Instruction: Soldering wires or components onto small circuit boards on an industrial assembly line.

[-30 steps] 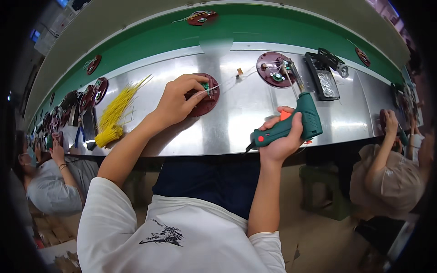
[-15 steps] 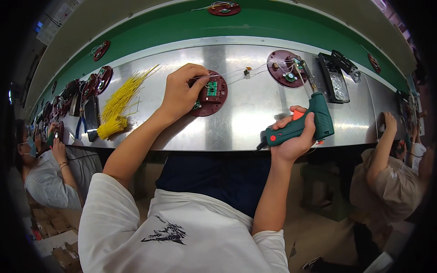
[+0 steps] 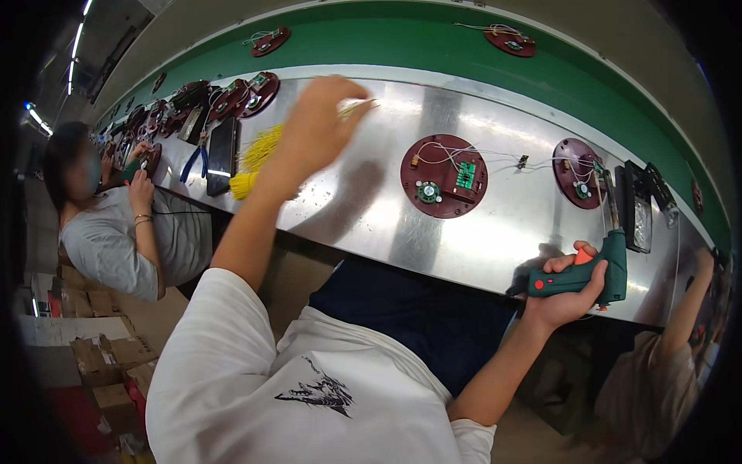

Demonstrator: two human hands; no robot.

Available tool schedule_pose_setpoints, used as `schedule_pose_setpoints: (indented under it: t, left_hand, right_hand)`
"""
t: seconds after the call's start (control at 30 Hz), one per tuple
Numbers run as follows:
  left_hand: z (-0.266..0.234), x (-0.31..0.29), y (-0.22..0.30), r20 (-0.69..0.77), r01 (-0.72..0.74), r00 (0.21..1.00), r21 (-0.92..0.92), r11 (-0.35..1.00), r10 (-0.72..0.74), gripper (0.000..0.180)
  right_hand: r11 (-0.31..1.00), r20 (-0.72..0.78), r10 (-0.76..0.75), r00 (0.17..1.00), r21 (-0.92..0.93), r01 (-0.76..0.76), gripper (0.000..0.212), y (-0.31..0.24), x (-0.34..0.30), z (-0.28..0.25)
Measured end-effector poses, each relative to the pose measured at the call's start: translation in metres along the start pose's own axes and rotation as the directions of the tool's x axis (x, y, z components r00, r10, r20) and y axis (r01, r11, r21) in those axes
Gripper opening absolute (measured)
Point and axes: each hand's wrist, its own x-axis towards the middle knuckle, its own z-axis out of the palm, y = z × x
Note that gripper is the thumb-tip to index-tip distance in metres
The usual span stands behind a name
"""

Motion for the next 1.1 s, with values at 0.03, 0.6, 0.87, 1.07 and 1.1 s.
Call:
schedule_pose_setpoints:
  t: [0.03,0.6,0.87,1.07,1.1]
  left_hand:
    - [-0.022,0.002,-0.016,0.141,0.042,0.988,0.174,0.984,-0.067,0.021]
    - [-0.037,-0.016,-0.072,0.137,0.06,0.989,-0.08,0.995,-0.049,0.011]
    - [-0.034,-0.016,-0.05,-0.001,0.035,0.999,-0.142,0.989,-0.036,0.01]
    - [-0.047,-0.022,-0.057,0.068,0.206,0.977,-0.043,0.978,-0.203,0.01]
    - [-0.049,-0.023,-0.058,0.099,0.223,0.97,-0.007,0.975,-0.222,0.01]
  right_hand:
    - [1.0,0.009,-0.012,1.0,-0.009,0.012,0.041,-0.001,0.0,-0.001]
    - [0.999,0.021,-0.025,0.999,0.03,0.024,0.04,-0.005,-0.001,-0.002]
    - [0.997,0.159,-0.016,0.987,0.072,0.005,0.04,0.002,0.001,-0.007]
    - [0.998,0.126,-0.046,0.991,0.059,0.038,0.038,0.001,0.002,-0.009]
    - [0.997,0.13,-0.046,0.99,0.06,0.039,0.038,0.002,0.002,-0.009]
